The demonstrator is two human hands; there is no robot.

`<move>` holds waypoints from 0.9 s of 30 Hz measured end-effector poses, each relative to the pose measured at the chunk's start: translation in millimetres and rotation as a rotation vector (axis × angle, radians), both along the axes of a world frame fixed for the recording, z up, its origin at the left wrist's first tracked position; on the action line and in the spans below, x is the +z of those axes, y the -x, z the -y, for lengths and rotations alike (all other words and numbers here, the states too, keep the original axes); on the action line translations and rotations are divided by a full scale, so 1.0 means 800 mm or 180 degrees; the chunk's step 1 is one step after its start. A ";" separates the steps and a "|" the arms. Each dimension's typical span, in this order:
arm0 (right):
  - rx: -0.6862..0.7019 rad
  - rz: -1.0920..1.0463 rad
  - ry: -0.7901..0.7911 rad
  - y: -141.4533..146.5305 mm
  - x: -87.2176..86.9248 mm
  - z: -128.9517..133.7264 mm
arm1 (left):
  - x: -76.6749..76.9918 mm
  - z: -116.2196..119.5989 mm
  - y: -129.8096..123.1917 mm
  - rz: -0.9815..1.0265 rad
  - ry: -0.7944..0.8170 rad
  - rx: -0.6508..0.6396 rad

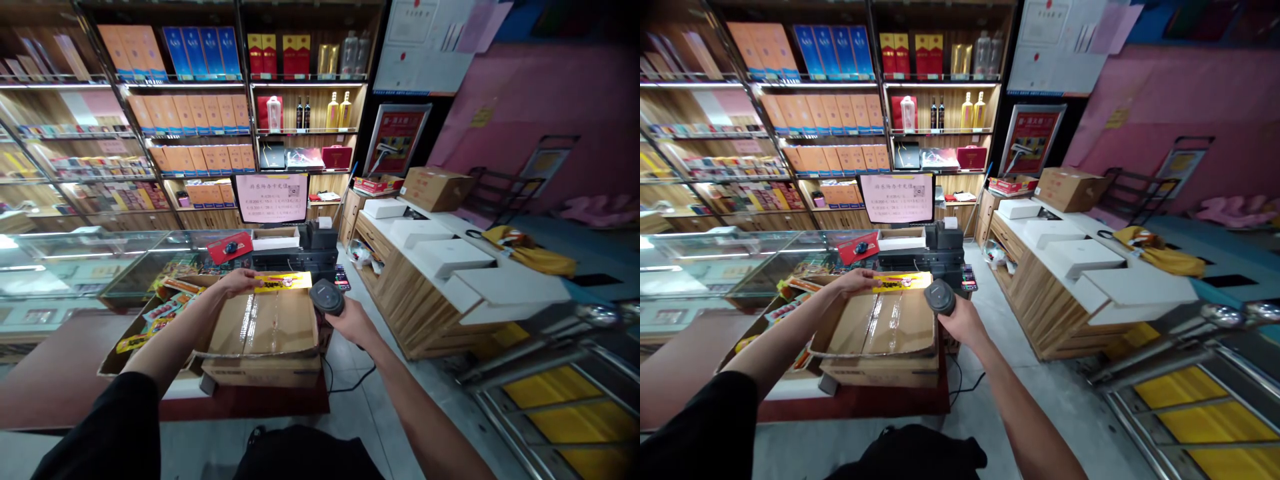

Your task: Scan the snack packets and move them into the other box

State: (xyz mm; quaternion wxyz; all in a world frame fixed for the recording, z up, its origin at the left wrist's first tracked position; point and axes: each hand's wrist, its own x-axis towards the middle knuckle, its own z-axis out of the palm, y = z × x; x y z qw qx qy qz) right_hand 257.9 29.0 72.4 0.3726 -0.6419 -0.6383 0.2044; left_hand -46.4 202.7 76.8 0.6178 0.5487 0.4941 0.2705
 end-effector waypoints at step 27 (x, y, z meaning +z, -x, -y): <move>0.0145 -0.0259 0.0084 0.016 0.006 -0.007 | 0.011 -0.011 0.022 -0.0457 -0.0177 -0.0114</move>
